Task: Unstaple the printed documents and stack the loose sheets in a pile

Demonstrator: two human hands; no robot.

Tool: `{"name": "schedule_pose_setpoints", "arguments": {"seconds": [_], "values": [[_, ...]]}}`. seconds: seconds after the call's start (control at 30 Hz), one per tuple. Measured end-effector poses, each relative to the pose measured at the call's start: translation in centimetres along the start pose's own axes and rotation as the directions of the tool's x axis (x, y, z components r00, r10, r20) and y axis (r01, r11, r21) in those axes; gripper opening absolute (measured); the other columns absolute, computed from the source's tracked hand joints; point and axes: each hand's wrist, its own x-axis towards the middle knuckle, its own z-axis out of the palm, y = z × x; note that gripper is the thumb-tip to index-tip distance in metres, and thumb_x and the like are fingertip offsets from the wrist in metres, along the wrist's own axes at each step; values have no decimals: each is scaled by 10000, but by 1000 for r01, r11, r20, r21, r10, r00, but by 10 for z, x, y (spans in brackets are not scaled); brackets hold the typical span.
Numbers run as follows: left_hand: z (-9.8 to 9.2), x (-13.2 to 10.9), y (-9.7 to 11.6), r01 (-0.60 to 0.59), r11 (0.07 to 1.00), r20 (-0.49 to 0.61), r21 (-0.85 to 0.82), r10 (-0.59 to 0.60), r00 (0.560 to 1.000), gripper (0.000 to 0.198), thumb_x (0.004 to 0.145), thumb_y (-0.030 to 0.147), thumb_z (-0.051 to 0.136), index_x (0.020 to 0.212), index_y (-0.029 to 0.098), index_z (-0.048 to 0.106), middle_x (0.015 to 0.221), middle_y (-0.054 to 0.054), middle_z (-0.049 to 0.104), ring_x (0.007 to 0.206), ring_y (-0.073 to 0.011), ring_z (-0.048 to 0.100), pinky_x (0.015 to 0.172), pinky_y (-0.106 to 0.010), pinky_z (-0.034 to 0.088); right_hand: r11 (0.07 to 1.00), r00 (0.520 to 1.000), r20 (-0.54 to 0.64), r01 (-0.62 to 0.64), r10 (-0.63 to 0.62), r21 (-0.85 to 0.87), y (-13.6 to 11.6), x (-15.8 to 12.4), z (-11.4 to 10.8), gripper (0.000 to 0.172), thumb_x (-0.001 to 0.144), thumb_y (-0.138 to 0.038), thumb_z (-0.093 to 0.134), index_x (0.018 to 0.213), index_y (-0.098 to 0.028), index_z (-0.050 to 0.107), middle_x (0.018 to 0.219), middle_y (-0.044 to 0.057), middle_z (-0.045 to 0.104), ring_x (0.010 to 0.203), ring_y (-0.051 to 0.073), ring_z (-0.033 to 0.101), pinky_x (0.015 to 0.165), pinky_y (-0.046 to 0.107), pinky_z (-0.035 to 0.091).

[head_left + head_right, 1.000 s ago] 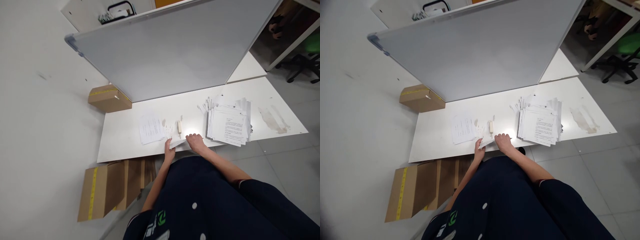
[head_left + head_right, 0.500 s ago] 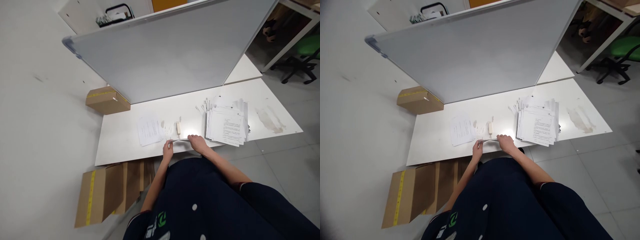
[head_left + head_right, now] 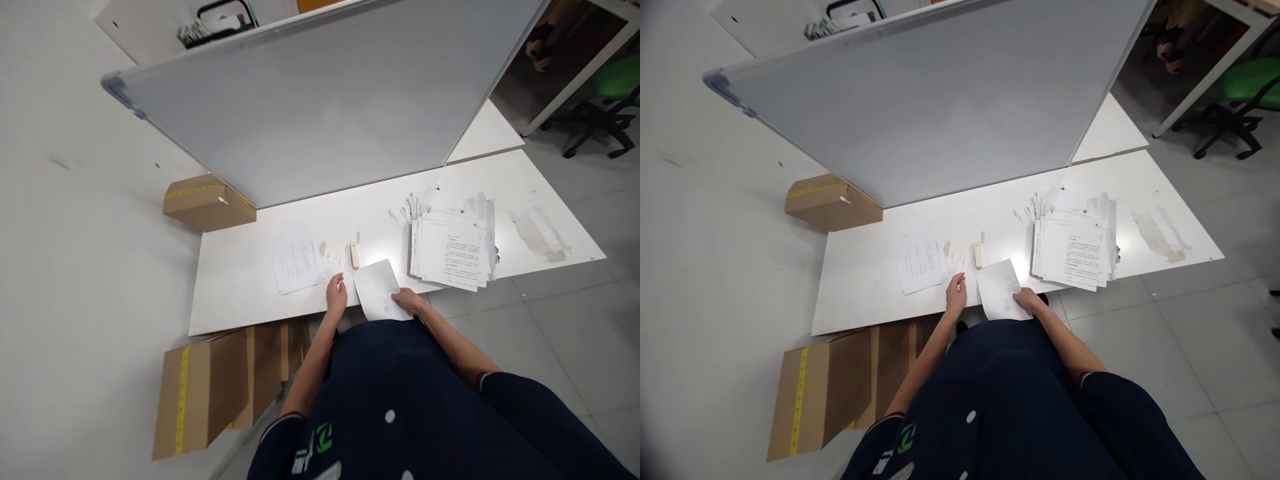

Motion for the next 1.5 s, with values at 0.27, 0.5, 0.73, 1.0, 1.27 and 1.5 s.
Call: {"name": "schedule_pose_setpoints", "arguments": {"seconds": [0.27,0.5,0.73,1.0,1.27,1.5], "values": [[11,14,14,-89,988,103,125,76,992,394,787,118,367,1153,171,505,1099,-99,566,1051,-210,499,933,-393,372,988,993,95,-88,76,128,6,5,-2,249,718,-213,502,915,-103,607,952,115,671,786,189,643,602,226,494],[15,22,17,-146,973,189,177,112,976,464,780,122,383,1230,213,459,1236,-73,505,1134,-245,447,971,-430,333,981,995,53,-87,79,172,3,10,-1,312,724,-209,484,994,-91,588,1005,126,655,815,196,640,612,233,497],[19,26,15,-181,953,239,241,123,963,490,761,106,388,1215,263,487,1191,-51,538,1066,-246,482,935,-415,360,988,998,15,-67,66,138,-2,7,1,316,727,-201,467,991,-100,607,949,123,673,807,209,640,598,236,489],[25,25,8,-140,917,228,374,56,972,553,718,91,408,1227,299,475,1074,-107,524,994,-258,483,887,-426,357,992,998,14,-56,55,114,-4,4,3,334,723,-199,451,1004,-89,596,971,115,668,798,192,644,591,225,489],[23,20,8,-121,937,215,327,51,975,548,732,110,415,1245,297,455,957,-108,534,942,-254,508,880,-428,351,1000,997,-80,-14,14,5,-10,-6,-2,261,704,-209,471,889,-113,629,866,108,682,734,205,634,591,241,479],[-22,8,-23,-57,940,-93,336,93,991,366,789,202,394,1120,169,549,1001,-110,576,997,-231,500,914,-384,365,992,926,-367,54,-92,-112,-5,-34,-75,299,719,-280,464,933,-127,606,893,123,650,845,248,581,728,326,448]]}}
